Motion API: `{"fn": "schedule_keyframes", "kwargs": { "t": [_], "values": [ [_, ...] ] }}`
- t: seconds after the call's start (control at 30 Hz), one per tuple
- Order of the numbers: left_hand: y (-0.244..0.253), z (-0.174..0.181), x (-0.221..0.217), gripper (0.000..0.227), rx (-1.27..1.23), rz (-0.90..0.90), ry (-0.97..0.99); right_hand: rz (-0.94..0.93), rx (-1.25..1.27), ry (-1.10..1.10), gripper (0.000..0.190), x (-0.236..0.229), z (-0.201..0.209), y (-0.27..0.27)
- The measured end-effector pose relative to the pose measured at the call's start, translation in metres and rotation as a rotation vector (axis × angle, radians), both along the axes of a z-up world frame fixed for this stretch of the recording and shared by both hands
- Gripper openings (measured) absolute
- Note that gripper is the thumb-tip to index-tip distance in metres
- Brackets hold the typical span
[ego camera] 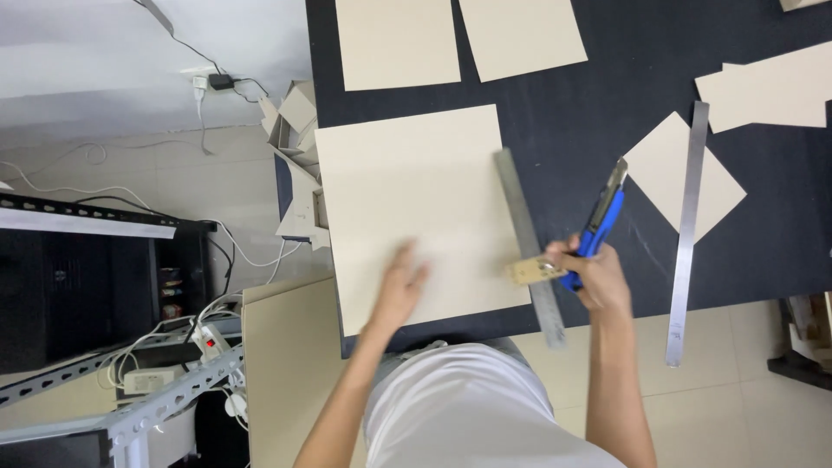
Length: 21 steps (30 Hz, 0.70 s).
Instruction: Cutting cardboard sheets into smaller pieces using a utility knife and a metal ruler.
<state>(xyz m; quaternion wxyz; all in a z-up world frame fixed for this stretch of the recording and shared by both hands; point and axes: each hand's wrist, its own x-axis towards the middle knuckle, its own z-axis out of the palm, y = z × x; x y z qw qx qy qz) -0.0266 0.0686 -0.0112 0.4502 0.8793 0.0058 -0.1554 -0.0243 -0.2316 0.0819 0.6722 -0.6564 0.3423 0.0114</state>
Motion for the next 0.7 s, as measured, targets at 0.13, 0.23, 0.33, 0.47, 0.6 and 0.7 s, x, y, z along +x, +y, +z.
{"fn": "schedule_keyframes", "kwargs": {
  "t": [0.13, 0.23, 0.33, 0.47, 0.6, 0.7],
  "values": [
    [-0.059, 0.059, 0.018, 0.076, -0.948, 0.099, 0.735, -0.044, 0.101, -0.173, 0.039, 0.018, -0.029, 0.052],
    [-0.058, 0.026, 0.024, 0.038, -1.167, 0.453, 0.692, -0.034, -0.001, -0.304, 0.037, 0.008, 0.001, 0.119],
    [-0.017, 0.003, 0.026, 0.048, -1.103, 0.609, 0.661, 0.059, -0.094, -0.335, 0.037, -0.007, 0.004, 0.177],
    [0.077, -0.043, 0.041, 0.033, -0.977, 0.547, 0.554, 0.335, 0.138, -0.229, 0.030, -0.006, -0.021, 0.190],
    [0.165, 0.032, 0.095, 0.016, -0.509, 0.304, 0.327, 0.370, -0.011, -0.092, 0.022, 0.037, -0.061, 0.144],
    [0.201, 0.037, 0.146, 0.017, -0.328, 0.200, 0.286, 0.306, -0.468, -0.115, 0.027, 0.086, -0.124, 0.086]
  ]
}}
